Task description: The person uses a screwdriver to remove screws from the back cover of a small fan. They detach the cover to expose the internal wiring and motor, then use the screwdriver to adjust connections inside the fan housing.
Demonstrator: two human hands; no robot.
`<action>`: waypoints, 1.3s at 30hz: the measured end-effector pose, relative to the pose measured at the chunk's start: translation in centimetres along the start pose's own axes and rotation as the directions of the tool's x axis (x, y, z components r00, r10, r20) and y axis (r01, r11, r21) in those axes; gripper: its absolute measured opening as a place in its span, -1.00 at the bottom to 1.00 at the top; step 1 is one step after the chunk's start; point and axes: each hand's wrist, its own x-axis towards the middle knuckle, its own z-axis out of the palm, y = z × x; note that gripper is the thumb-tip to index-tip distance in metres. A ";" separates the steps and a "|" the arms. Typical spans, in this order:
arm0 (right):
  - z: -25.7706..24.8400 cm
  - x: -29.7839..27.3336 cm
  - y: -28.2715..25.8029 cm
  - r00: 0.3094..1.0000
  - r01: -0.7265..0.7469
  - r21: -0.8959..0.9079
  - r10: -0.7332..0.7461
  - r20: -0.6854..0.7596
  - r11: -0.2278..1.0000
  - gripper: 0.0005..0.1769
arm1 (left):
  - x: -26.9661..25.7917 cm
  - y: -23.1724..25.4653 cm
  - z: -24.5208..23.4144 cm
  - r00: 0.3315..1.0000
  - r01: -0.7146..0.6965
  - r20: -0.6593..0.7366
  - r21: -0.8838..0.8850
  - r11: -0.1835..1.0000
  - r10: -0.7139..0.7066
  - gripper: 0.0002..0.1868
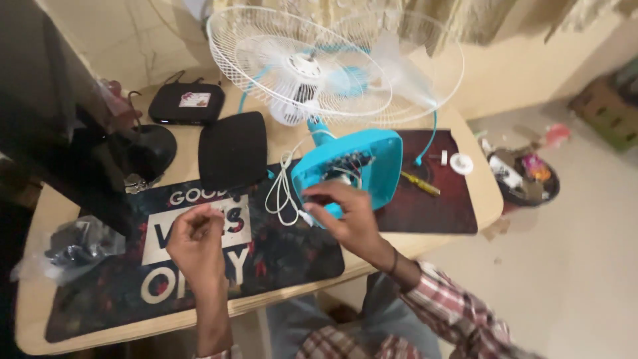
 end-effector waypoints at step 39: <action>16.5 -0.2 10.6 0.948 0.014 -0.210 0.054 0.314 0.978 -0.48 | 1.8 -8.6 -3.6 0.984 -0.173 0.147 0.647 0.743 0.102 -0.47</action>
